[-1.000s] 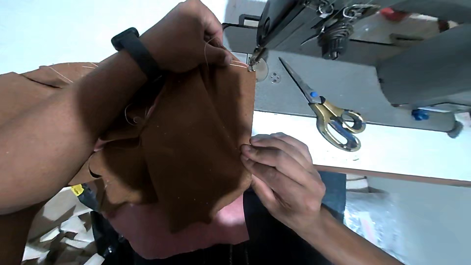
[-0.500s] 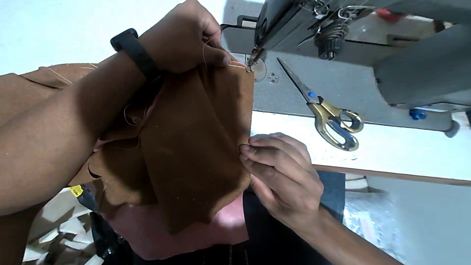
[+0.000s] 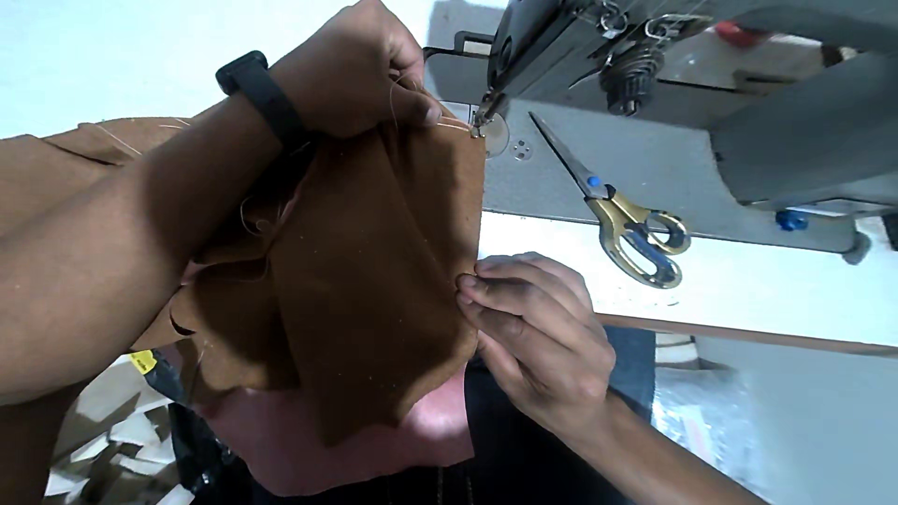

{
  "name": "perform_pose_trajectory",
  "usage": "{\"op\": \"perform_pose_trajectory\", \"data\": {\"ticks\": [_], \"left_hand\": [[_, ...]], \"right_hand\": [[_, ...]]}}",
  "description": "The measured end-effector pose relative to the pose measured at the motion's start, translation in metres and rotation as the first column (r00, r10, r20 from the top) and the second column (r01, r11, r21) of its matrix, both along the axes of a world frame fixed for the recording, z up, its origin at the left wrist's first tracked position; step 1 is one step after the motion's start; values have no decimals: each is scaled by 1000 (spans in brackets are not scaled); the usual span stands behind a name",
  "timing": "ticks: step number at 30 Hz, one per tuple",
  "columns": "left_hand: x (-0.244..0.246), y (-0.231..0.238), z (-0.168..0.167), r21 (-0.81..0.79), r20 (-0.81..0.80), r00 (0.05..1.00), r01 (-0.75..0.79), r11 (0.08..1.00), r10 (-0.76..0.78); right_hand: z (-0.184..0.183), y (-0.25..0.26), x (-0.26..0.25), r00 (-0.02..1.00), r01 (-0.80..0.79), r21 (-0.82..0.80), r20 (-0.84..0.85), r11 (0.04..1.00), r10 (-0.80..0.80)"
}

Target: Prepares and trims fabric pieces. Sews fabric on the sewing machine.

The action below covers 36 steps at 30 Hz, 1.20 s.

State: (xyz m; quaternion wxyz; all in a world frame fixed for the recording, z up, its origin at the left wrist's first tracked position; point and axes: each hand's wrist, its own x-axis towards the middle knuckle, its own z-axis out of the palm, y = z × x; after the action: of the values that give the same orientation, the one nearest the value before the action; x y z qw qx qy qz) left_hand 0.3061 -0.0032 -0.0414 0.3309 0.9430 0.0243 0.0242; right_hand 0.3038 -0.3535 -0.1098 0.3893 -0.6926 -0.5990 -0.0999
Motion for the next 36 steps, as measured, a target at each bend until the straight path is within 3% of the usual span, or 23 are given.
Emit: {"op": "perform_pose_trajectory", "data": {"ticks": [11, 24, 31, 34, 36], "left_hand": [[2, 2, 1, 4, -10, 1000, -29, 1000, 29], [31, 27, 0, 50, -23, 998, -61, 997, 62], [35, 30, 0, 3, -33, 999, -41, 999, 42], [36, 34, -2, -11, -3, 1000, -30, 999, 30], [34, 34, -2, 71, 35, 999, -44, 996, 42]], "right_hand": [[1, 3, 3, 999, 35, -7, 13, 999, -35], [18, 7, 6, 994, 104, -199, -2, 975, -106], [15, 9, 4, 993, 109, -160, -18, 981, -113], [14, 7, -3, 989, 111, -65, -94, 992, -117], [11, -3, -18, 971, 147, 17, -192, 989, -141]]}}
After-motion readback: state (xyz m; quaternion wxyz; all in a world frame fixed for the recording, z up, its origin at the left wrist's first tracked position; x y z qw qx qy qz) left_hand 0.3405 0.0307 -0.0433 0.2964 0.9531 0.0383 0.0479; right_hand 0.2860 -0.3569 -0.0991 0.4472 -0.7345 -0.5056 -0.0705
